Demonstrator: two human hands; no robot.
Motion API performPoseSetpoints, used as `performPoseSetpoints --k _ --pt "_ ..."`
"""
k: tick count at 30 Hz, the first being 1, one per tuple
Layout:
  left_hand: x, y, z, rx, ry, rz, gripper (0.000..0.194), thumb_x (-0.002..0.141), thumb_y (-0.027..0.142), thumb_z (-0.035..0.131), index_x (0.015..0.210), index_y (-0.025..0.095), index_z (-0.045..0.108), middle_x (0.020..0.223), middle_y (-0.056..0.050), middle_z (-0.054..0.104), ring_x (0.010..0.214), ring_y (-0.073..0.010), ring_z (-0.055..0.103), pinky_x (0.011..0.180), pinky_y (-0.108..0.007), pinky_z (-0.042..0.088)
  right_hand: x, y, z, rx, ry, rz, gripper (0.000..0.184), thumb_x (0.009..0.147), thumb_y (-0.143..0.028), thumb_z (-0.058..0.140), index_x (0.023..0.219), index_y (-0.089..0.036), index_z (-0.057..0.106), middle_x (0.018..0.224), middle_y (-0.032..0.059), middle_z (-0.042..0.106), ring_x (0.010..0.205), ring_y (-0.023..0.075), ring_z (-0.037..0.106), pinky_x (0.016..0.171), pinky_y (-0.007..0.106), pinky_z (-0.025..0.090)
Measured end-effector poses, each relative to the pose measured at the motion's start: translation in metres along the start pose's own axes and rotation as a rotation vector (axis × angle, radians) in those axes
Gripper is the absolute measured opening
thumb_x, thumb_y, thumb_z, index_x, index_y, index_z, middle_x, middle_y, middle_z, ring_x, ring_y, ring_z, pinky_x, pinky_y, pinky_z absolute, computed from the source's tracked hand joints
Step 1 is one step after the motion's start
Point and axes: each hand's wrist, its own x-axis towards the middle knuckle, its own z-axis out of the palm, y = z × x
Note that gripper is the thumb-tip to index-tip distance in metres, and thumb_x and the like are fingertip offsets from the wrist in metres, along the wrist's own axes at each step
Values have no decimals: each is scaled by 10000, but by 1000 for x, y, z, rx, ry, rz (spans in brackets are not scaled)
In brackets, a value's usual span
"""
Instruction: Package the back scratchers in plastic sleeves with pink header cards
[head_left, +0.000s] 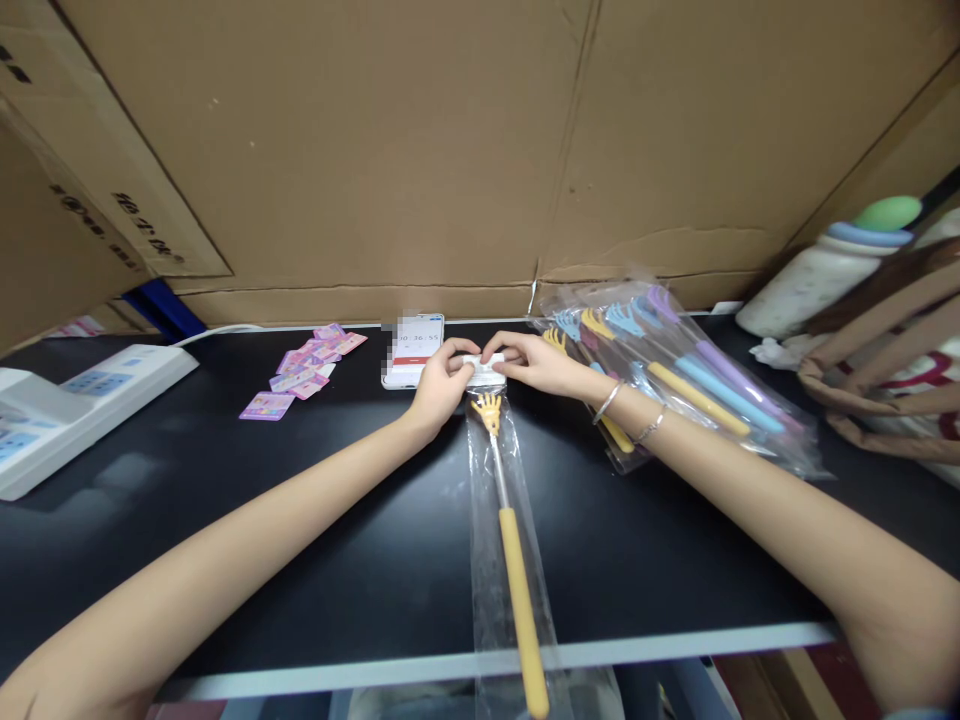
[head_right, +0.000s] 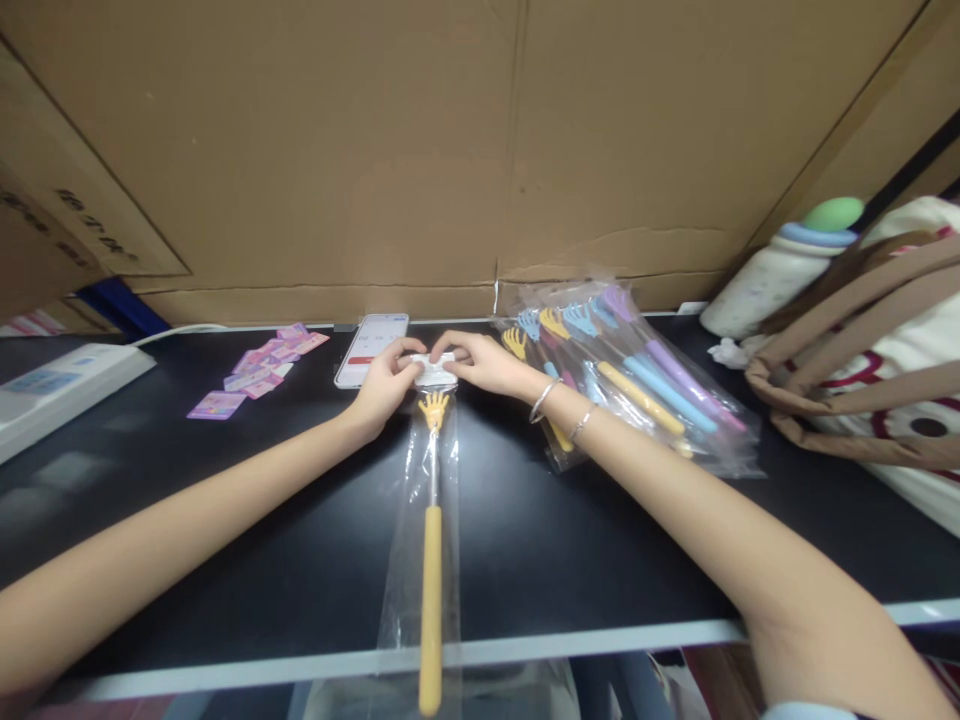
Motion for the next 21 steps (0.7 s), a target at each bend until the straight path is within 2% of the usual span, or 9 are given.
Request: performPoseSetpoints --k 7,12,21 --pt "-1 1 0 -3 -6 -5 206 672 89 480 858 178 485 746 17 581 669 -113 583 622 -212 438 0 0 -1 -32 3 28 151 794 -189 514 932 -145 555 652 -35 552 535 72 466 559 201 349" --pt "-1 -2 -1 -22 -22 19 202 680 105 501 868 173 471 760 17 573 676 -101 580 623 -199 434 1 5 0 -37 21 21 148 791 -182 522 931 -145 553 595 -63 478 492 53 383 517 186 292" --pt "0 -3 -1 -68 -10 -6 233 705 90 510 913 172 442 765 23 577 651 -84 574 630 -194 423 2 11 0 -29 22 3 148 799 -179 520 944 -155 539 618 -58 484 510 54 396 524 183 298"
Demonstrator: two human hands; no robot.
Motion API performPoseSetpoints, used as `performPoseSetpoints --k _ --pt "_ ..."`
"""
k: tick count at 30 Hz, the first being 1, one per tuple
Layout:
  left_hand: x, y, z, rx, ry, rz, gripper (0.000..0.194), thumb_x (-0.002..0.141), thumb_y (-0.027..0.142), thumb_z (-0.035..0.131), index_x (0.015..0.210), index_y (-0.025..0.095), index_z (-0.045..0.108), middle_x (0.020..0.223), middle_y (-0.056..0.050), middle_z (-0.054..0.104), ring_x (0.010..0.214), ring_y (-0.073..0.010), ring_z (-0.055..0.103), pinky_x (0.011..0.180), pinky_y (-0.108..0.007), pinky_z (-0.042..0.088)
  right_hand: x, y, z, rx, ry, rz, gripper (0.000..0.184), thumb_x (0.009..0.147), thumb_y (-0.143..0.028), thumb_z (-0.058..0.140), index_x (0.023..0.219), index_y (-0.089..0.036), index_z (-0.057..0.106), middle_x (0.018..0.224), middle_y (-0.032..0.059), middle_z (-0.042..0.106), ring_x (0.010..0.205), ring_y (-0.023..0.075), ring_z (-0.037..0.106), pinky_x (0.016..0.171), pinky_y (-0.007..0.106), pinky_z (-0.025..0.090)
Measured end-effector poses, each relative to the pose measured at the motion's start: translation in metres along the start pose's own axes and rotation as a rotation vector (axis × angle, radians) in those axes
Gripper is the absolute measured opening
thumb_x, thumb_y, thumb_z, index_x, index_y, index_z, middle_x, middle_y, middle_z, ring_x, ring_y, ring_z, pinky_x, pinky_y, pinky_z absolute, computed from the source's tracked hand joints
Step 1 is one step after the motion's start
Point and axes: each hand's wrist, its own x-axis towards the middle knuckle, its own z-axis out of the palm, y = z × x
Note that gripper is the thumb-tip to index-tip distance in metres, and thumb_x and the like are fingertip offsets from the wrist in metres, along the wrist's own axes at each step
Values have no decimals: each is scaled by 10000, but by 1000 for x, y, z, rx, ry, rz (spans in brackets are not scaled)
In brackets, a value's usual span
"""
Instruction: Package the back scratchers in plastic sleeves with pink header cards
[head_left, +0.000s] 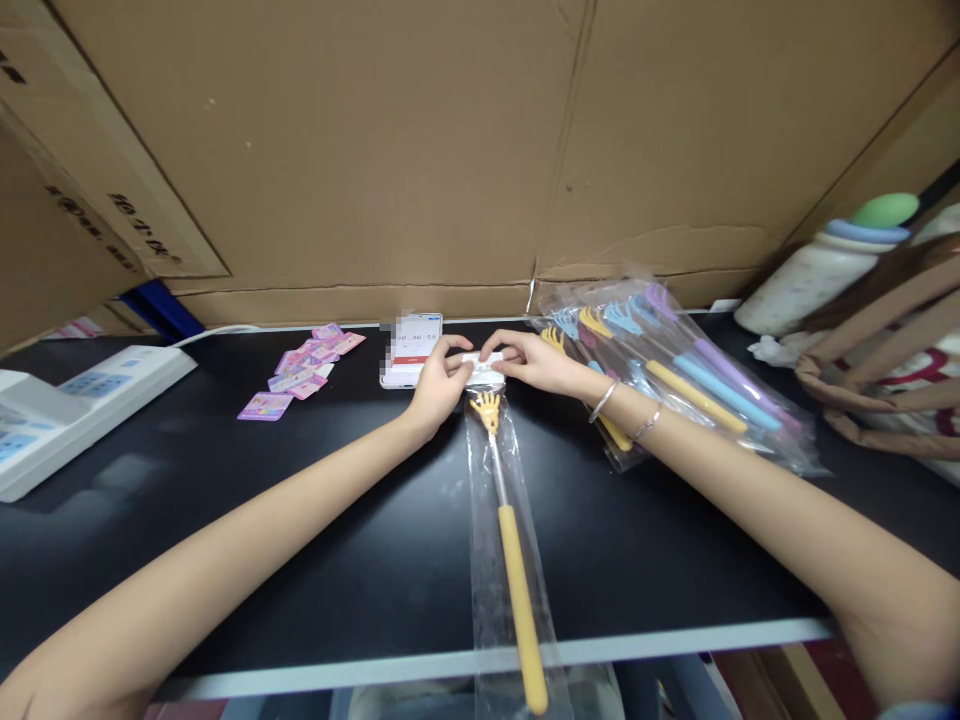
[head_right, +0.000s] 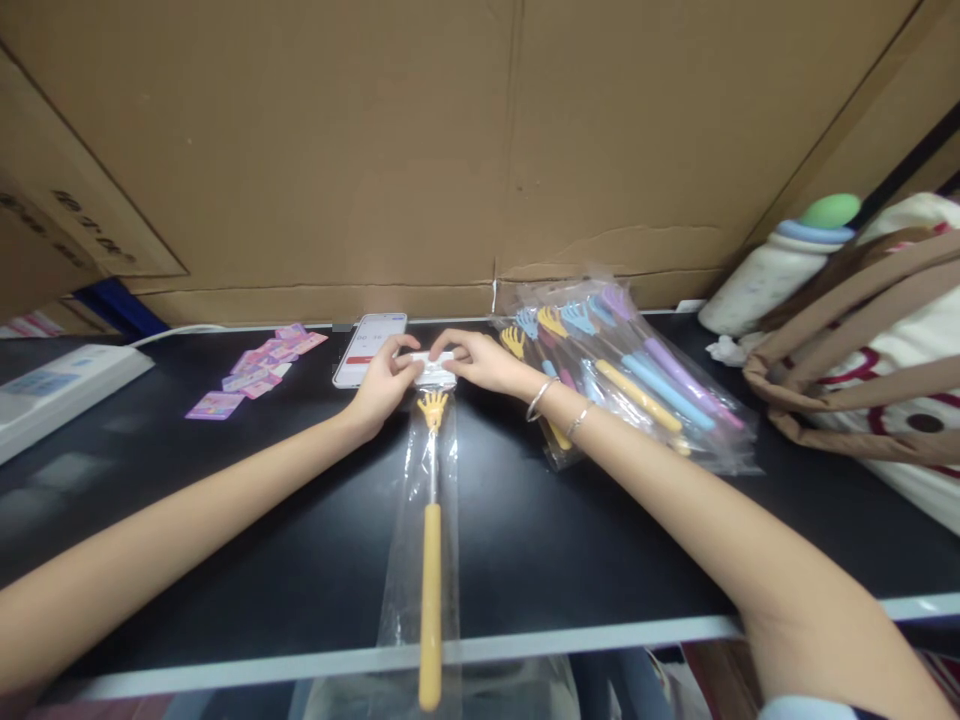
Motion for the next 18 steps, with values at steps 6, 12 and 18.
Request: performPoseSetpoints --k 6,12,18 --pt "-1 4 2 -1 -1 -19 214 710 90 512 896 167 440 742 24 588 638 -84 568 643 -201 422 0 -4 0 38 10 18 151 783 -160 520 933 -152 527 653 -47 521 530 55 438 535 183 321" --pt "0 2 0 26 4 1 200 714 108 518 898 165 466 798 11 589 705 -96 573 681 -211 427 -1 -9 1 57 6 22 157 770 -135 501 925 -154 521 650 -50 518 542 57 459 535 179 329" --pt "-1 -1 -1 43 -18 5 267 732 150 546 992 162 482 950 -38 623 824 -132 598 756 -248 449 -1 -12 1 104 30 33 212 727 -109 512 930 -168 501 736 -35 559 607 71 521 575 188 385"
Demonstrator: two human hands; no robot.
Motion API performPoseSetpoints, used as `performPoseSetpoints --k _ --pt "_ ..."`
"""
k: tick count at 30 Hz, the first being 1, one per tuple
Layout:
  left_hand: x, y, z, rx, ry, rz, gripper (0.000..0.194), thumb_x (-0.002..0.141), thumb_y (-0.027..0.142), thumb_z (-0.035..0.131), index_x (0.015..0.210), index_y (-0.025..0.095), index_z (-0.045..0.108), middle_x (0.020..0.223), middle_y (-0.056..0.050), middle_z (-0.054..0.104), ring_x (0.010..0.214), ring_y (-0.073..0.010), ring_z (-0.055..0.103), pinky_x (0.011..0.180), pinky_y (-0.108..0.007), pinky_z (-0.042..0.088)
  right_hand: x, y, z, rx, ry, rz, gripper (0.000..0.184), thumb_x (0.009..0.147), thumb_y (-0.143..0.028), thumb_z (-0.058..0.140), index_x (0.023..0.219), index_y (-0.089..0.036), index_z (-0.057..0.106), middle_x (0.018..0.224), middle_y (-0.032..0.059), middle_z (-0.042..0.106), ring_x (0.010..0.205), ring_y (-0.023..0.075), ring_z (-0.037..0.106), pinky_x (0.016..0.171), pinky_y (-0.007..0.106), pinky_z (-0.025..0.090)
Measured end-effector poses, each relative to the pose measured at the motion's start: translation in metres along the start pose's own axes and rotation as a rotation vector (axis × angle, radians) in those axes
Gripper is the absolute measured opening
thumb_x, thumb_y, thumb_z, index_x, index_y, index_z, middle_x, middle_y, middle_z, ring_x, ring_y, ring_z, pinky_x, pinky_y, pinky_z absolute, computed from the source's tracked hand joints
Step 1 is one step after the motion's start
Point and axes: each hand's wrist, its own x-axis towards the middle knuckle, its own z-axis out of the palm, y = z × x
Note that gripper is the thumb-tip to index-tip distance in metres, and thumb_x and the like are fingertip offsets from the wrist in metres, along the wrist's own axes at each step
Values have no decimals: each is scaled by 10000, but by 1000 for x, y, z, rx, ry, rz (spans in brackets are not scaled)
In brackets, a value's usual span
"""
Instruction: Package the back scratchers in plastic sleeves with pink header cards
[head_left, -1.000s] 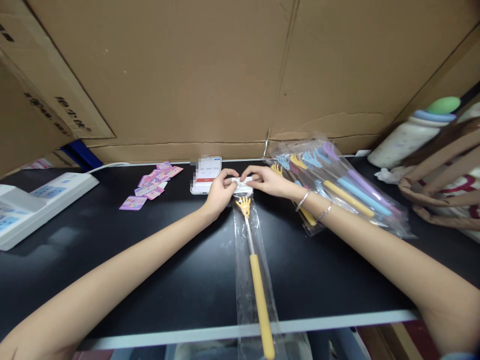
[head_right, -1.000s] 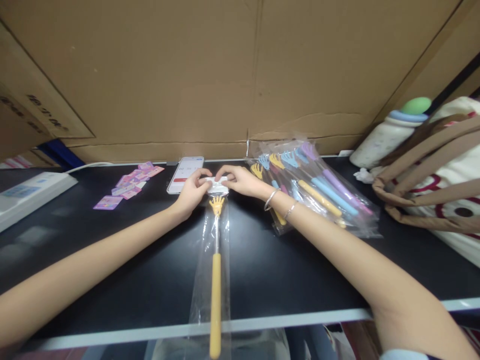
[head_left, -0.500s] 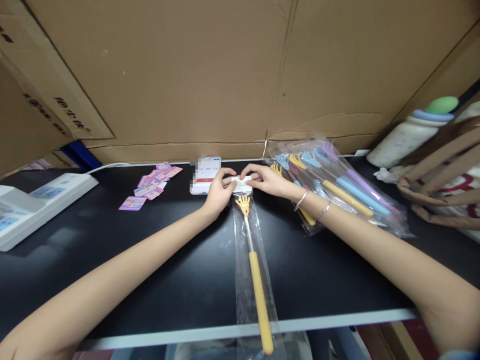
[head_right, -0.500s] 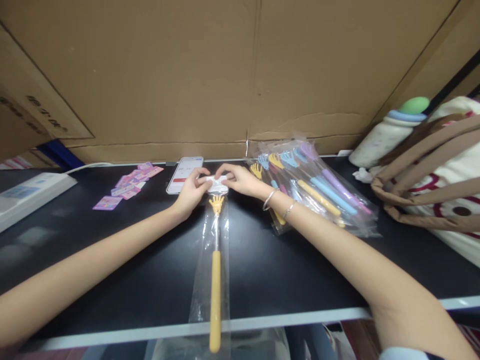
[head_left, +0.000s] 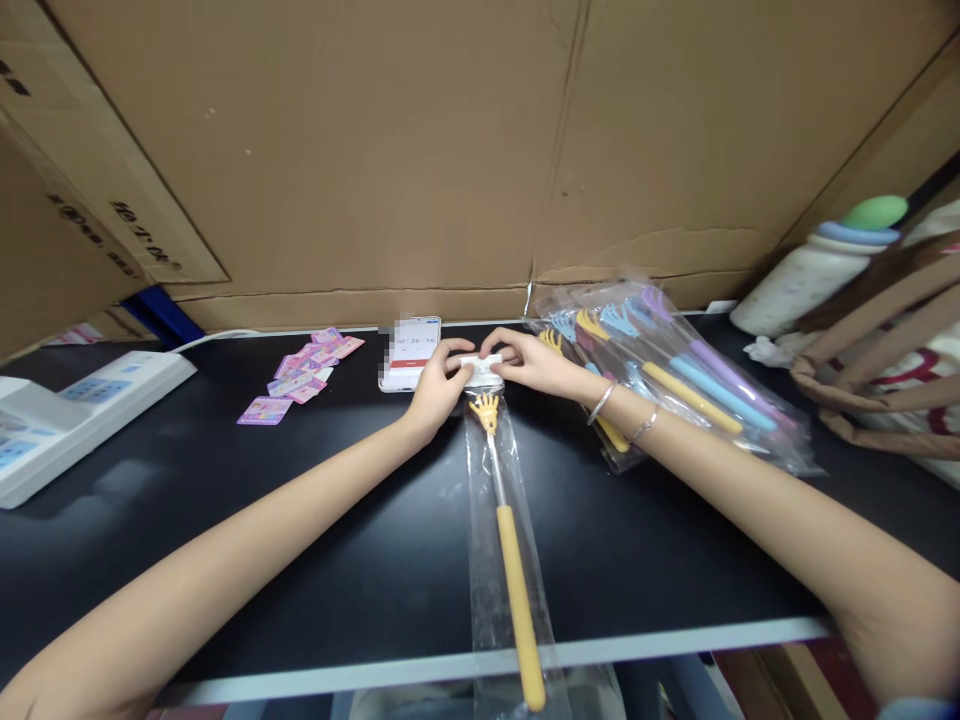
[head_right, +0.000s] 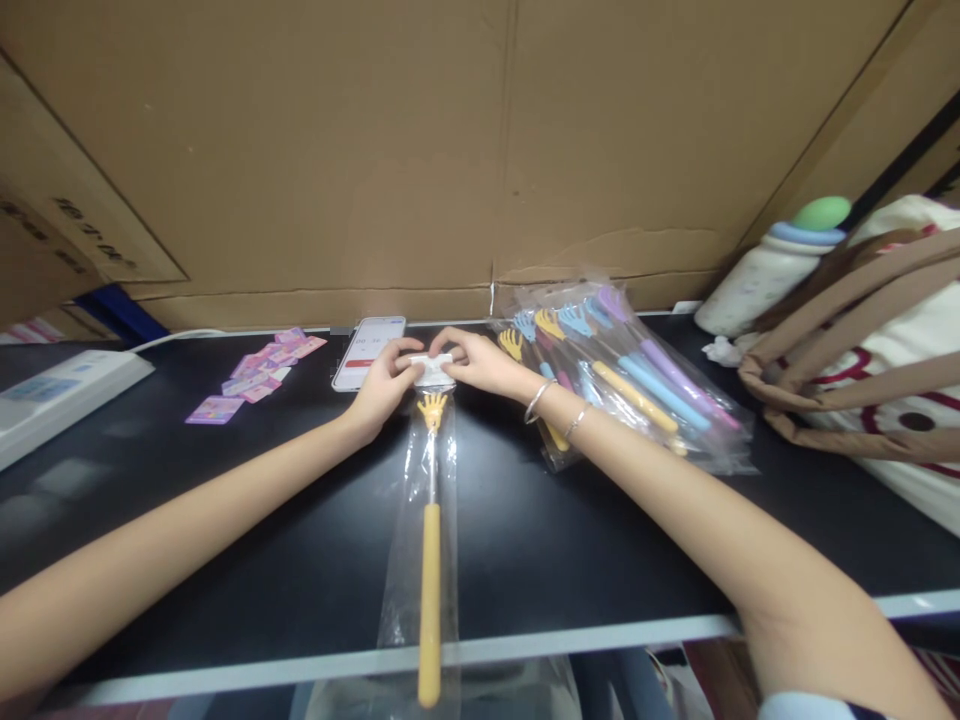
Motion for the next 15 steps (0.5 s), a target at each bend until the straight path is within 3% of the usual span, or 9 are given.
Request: performPoseSetpoints --k 4,8,12,15 --pt "-2 5 1 2 -45 15 315 779 247 580 1070 159 498 1014 -62 636 928 -164 601 796 -257 458 1 -5 -4 74 42 41 325 680 -57 511 983 -172 504 679 -55 555 573 67 507 536 176 382" --pt "-3 10 2 29 -38 -30 338 875 397 469 1111 165 536 1118 -83 620 984 -192 593 730 -252 475 2 -15 -7 199 128 119 381 673 -27 491 1021 -160 573 710 -26 601 632 83 548 580 194 447" --pt "0 8 -1 27 -112 -69 450 901 506 379 1109 150 560 1112 -102 636 957 -203 617 778 -296 473 3 -21 -7 428 210 213 329 681 -41 538 980 -162 601 873 25 652 770 113 607 708 244 525" --pt "1 7 -3 33 -233 -86 486 910 528 342 1170 164 532 1112 -105 642 903 -191 644 841 -333 450 2 -19 -9 532 289 251 234 705 -52 543 901 -167 598 833 11 640 747 99 601 717 233 532"
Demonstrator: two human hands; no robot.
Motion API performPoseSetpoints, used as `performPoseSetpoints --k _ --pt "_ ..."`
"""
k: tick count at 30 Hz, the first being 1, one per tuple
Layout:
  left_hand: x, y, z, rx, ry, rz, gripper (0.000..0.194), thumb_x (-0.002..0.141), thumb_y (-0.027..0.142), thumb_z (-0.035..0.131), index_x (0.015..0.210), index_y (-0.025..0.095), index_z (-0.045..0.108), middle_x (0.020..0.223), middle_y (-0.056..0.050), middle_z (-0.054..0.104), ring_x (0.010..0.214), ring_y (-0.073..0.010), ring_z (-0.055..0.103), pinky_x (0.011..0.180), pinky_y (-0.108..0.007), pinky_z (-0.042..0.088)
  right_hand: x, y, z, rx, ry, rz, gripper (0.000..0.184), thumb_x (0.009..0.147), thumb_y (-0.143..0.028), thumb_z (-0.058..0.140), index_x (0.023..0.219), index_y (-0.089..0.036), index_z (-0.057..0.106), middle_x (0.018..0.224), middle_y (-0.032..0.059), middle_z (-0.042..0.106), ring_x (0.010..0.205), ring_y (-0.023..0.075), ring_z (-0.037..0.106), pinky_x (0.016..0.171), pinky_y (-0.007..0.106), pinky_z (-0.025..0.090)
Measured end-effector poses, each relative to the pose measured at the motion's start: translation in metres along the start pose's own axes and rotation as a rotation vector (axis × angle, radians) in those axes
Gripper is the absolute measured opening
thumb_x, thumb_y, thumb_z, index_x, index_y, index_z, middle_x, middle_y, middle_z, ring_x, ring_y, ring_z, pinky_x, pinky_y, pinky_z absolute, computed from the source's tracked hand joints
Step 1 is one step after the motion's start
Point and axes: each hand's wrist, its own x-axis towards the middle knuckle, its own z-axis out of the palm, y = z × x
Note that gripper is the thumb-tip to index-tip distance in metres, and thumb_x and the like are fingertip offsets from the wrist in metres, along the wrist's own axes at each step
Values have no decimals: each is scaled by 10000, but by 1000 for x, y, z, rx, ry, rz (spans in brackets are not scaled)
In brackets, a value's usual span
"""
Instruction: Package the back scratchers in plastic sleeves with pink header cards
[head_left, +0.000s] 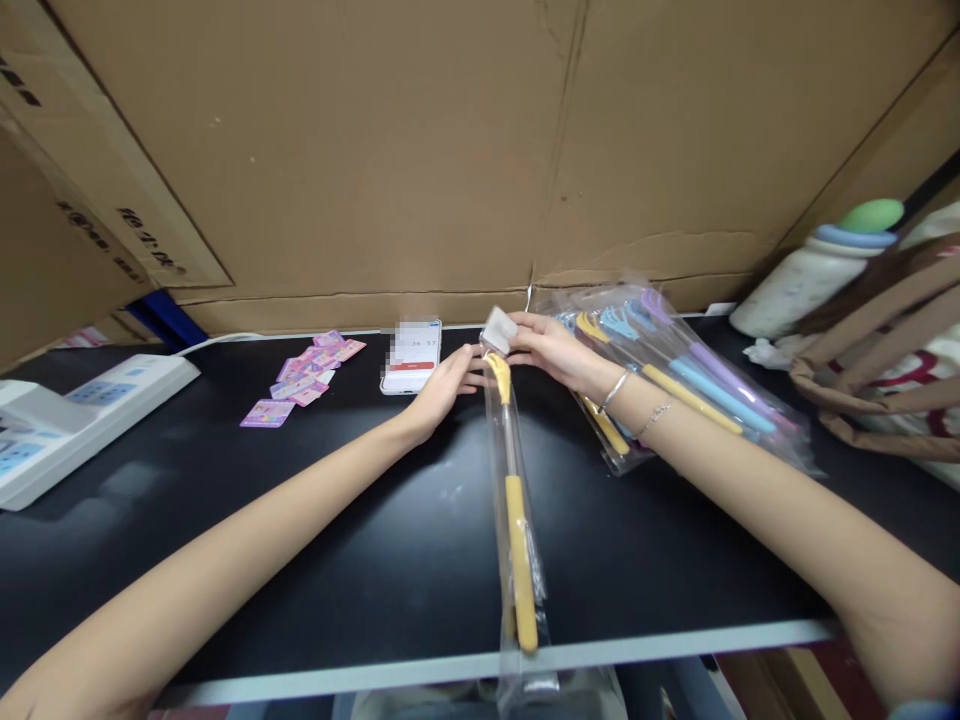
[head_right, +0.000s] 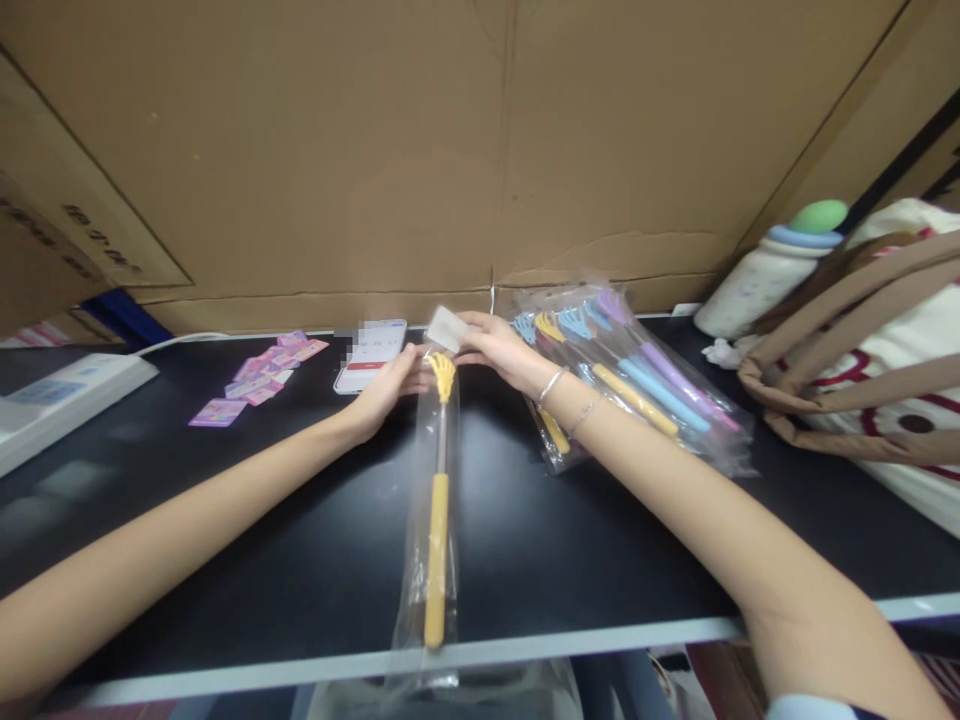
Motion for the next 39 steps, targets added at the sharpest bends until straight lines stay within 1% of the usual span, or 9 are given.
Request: performPoseSetpoints --k 4,7,10,15,22,29,34,36,39 --pt "-2 4 0 -47 -171 15 501 884 439 480 1287 152 402 1030 -114 670 845 -185 664 897 -370 431 2 3 -3 90 65 23 145 732 -39 513 779 -170 553 732 -20 595 695 76 577 737 229 526" --pt "-3 8 1 -73 -230 -17 592 857 370 546 1344 138 302 939 -96 687 787 -173 670 885 -376 438 2 4 -1 88 97 43 148 733 -26 500 756 -170 526 776 -8 606 744 86 585 798 267 520" --pt "-3 9 1 -80 -206 -19 625 818 333 602 1341 148 314 864 -47 680 735 -142 654 862 -350 436 1 3 2 55 106 41 133 724 -44 531 761 -171 512 851 9 616 807 99 588 821 285 512" --pt "-3 10 0 -63 -164 -21 622 800 319 619 1318 107 348 688 21 612 695 -114 597 827 -308 418 0 7 2 -23 41 -1 139 721 -115 589 830 -180 531 948 10 609 869 105 577 806 272 502" --pt "-2 14 -1 -9 -47 -95 607 783 200 608 1315 111 328 659 56 561 597 -73 538 716 -263 444 1 8 -2 -84 182 99 237 739 -3 474 870 -195 521 879 -4 605 801 86 587 749 239 499" --pt "-1 16 -3 137 43 -132 528 772 138 562 1256 146 352 648 70 529 511 -59 522 552 -203 444 1 8 0 -38 197 174 187 876 -104 362 953 -207 498 842 27 642 605 86 602 675 276 528" --pt "-4 11 -4 289 -25 -7 505 760 145 560 1223 198 364 653 80 509 492 -64 524 488 -177 389 2 13 -2 -158 191 136 155 869 -135 424 999 -200 477 767 12 597 610 84 598 637 240 519" --pt "-6 10 -4 380 -66 55 452 766 181 569 1185 213 404 662 73 530 496 -68 521 512 -186 393 3 17 -3 -224 167 94 192 835 -108 453 1002 -203 469 772 2 582 619 82 586 627 233 508" --pt "-9 11 -4 594 -88 80 342 774 243 583 1100 227 481 690 49 601 534 -91 533 529 -200 374 7 26 -6 -350 107 11 277 759 -60 478 996 -203 466 737 -25 557 622 85 553 587 216 471"
